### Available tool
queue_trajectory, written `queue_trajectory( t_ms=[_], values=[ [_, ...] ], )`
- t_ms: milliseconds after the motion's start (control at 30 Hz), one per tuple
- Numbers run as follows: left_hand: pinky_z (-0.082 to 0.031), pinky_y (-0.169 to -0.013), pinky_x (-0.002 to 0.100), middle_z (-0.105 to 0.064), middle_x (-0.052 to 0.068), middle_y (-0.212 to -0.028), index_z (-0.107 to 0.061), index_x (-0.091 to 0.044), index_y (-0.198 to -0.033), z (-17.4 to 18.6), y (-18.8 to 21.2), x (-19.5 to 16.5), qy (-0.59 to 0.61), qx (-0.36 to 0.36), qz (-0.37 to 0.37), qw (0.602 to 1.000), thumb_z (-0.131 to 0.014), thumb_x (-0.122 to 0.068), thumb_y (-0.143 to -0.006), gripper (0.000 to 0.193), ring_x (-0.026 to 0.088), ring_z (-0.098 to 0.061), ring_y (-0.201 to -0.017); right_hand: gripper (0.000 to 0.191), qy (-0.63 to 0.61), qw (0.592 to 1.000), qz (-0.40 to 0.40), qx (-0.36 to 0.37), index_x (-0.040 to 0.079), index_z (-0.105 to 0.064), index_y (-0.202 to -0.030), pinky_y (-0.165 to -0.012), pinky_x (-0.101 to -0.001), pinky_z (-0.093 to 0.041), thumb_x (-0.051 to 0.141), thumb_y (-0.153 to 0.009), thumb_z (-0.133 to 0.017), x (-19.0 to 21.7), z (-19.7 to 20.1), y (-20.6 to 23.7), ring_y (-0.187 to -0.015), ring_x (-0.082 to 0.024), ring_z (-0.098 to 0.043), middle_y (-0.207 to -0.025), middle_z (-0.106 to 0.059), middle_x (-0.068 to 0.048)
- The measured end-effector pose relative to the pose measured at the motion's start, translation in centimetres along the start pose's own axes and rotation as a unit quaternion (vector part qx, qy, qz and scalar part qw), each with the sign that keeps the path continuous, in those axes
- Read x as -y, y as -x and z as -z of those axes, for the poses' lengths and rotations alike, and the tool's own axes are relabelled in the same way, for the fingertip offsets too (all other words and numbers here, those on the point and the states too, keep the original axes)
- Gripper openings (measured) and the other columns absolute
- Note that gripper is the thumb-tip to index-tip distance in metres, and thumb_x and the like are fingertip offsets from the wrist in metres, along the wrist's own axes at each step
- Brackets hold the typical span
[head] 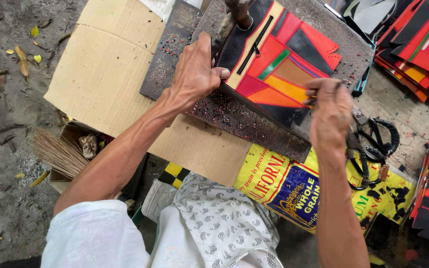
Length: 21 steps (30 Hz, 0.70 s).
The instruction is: The person hammers small tacks into a patchwork leather pouch, holding each tack in place with one hand while striking it with a hammer on a stone block. They reposition the pouch and hammer tacks along its edge, working through the piece on the work surface.
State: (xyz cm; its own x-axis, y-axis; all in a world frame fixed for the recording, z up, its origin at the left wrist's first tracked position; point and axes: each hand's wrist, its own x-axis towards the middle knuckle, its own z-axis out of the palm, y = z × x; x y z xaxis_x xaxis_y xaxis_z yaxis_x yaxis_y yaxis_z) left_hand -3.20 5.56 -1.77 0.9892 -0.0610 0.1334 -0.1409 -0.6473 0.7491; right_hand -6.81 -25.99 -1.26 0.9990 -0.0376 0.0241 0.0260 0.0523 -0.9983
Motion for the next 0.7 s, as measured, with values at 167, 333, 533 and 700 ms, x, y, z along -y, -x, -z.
queue_trajectory(
  t_ms=[167,333,533,700],
  values=[
    [-0.052,-0.066,0.048,-0.066,0.021,-0.075,-0.048,0.003,-0.088,0.3,-0.2,0.0,0.035,0.001,0.011,0.999,-0.09,-0.016,-0.073,0.049,0.039,-0.069,-0.072,0.035,-0.159,0.968,-0.11,0.161,-0.001,-0.058,-0.104,-0.09,-0.0378,-0.06,0.031,-0.113,-0.047,-2.0,-5.6,-1.7,-0.097,-0.025,-0.07,-0.114,-0.068,-0.022],
    [-0.051,-0.068,0.044,-0.064,0.023,-0.076,-0.054,0.003,-0.087,1.5,-0.5,-0.1,0.048,0.014,0.036,0.998,-0.089,-0.014,-0.076,0.04,0.033,-0.067,-0.072,0.036,-0.162,0.96,-0.127,0.188,-0.002,-0.056,-0.102,-0.1,-0.0441,-0.06,0.03,-0.114,-0.046,-2.9,-6.3,-2.4,-0.11,-0.031,-0.071,-0.124,-0.065,-0.027],
    [-0.055,-0.073,0.037,-0.069,0.015,-0.082,-0.06,0.001,-0.093,1.5,-1.7,0.2,0.088,0.051,0.064,0.993,-0.095,-0.027,-0.065,0.052,0.025,-0.069,-0.079,0.034,-0.213,0.946,-0.151,0.193,0.0,-0.054,-0.105,-0.102,-0.0467,-0.06,0.031,-0.114,-0.045,-2.7,-5.7,-2.7,-0.114,-0.035,-0.07,-0.124,-0.065,-0.027],
    [-0.053,-0.079,0.038,-0.068,0.012,-0.088,-0.062,0.001,-0.099,0.7,-3.3,1.5,0.097,0.084,-0.017,0.992,-0.094,-0.024,-0.065,0.053,0.022,-0.066,-0.085,0.033,-0.252,0.937,-0.175,0.165,0.0,-0.054,-0.107,-0.103,-0.0502,-0.059,0.032,-0.113,-0.044,-2.1,-5.7,-2.7,-0.117,-0.039,-0.07,-0.125,-0.065,-0.028]
  ],
)
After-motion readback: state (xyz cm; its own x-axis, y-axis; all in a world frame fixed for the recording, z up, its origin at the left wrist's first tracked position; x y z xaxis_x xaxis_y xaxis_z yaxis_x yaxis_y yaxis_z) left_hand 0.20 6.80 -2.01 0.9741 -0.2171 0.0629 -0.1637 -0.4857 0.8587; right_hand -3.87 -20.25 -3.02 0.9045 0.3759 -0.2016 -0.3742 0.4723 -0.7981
